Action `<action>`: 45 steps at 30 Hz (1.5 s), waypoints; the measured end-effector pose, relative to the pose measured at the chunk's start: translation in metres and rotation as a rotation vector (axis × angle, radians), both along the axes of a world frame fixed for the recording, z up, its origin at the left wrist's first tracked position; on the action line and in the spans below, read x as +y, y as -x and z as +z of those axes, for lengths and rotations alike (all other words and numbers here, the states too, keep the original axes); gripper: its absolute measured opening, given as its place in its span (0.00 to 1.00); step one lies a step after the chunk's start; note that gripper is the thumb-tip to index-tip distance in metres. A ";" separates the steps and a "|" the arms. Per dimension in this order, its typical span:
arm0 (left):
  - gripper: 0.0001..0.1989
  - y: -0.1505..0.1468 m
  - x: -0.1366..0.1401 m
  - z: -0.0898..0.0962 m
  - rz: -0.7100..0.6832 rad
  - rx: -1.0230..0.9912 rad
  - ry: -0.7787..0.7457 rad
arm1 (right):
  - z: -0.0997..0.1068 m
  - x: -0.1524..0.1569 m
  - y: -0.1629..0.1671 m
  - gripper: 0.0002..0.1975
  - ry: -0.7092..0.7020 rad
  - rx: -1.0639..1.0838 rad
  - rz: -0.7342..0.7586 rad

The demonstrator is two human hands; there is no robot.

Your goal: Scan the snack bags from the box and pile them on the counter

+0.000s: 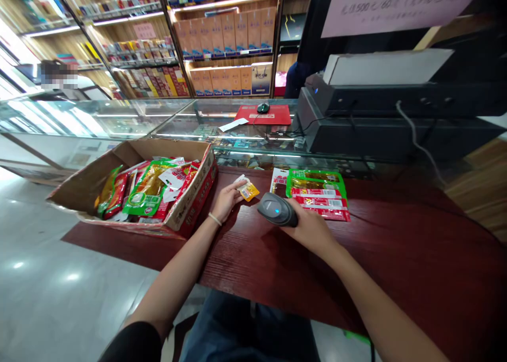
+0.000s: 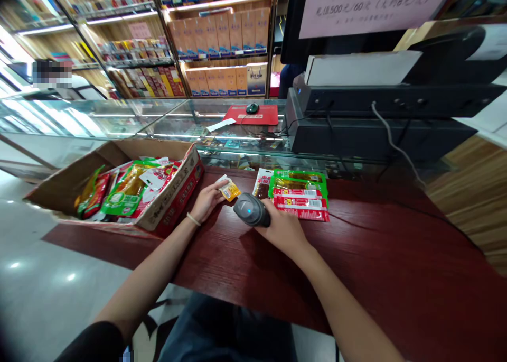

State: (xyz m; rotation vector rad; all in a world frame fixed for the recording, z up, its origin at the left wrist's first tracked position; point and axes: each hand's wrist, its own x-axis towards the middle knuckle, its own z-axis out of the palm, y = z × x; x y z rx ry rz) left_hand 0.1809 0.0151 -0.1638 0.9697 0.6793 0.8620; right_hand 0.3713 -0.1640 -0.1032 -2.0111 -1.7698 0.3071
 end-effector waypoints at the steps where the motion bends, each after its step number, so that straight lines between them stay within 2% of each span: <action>1: 0.22 0.000 -0.001 0.001 0.003 -0.002 -0.018 | 0.000 0.000 0.000 0.24 0.002 -0.014 0.009; 4: 0.21 0.000 -0.004 0.004 0.005 -0.012 -0.062 | -0.001 -0.001 -0.001 0.24 -0.008 -0.028 0.026; 7: 0.23 -0.001 -0.004 0.005 -0.003 0.024 -0.043 | 0.000 -0.002 -0.002 0.23 0.000 -0.026 0.001; 11: 0.25 -0.002 -0.003 0.005 0.002 0.098 -0.052 | 0.001 0.001 -0.006 0.24 -0.003 -0.043 -0.136; 15: 0.26 -0.013 -0.003 0.007 -0.028 0.137 -0.184 | 0.001 0.005 -0.022 0.21 -0.085 0.090 -0.301; 18: 0.27 -0.038 -0.002 0.011 -0.097 0.191 -0.274 | 0.002 0.007 -0.041 0.20 -0.213 0.213 -0.393; 22: 0.31 -0.090 0.001 0.024 -0.177 0.235 -0.265 | 0.005 0.007 -0.061 0.23 -0.352 0.312 -0.504; 25: 0.35 -0.121 0.006 0.029 -0.251 0.224 -0.288 | 0.008 0.006 -0.066 0.23 -0.390 0.354 -0.524; 28: 0.34 -0.132 0.010 0.026 -0.235 0.314 -0.389 | 0.011 0.005 -0.064 0.22 -0.378 0.348 -0.537; 31: 0.30 -0.123 0.013 0.021 -0.186 0.368 -0.471 | 0.009 0.004 -0.060 0.21 -0.368 0.317 -0.525; 34: 0.25 -0.100 0.009 0.031 -0.122 0.399 -0.560 | 0.005 0.004 -0.057 0.22 -0.393 0.315 -0.478; 36: 0.21 -0.081 0.001 0.049 -0.067 0.408 -0.636 | 0.001 0.005 -0.053 0.23 -0.402 0.329 -0.447; 40: 0.17 -0.032 -0.023 0.101 -0.030 0.348 -0.766 | 0.002 0.011 -0.040 0.23 -0.381 0.393 -0.384; 43: 0.16 0.012 -0.036 0.135 -0.014 0.356 -0.827 | 0.012 0.022 -0.022 0.23 -0.358 0.443 -0.277; 45: 0.15 0.045 -0.037 0.150 0.046 0.415 -0.865 | 0.022 0.031 -0.006 0.22 -0.333 0.427 -0.192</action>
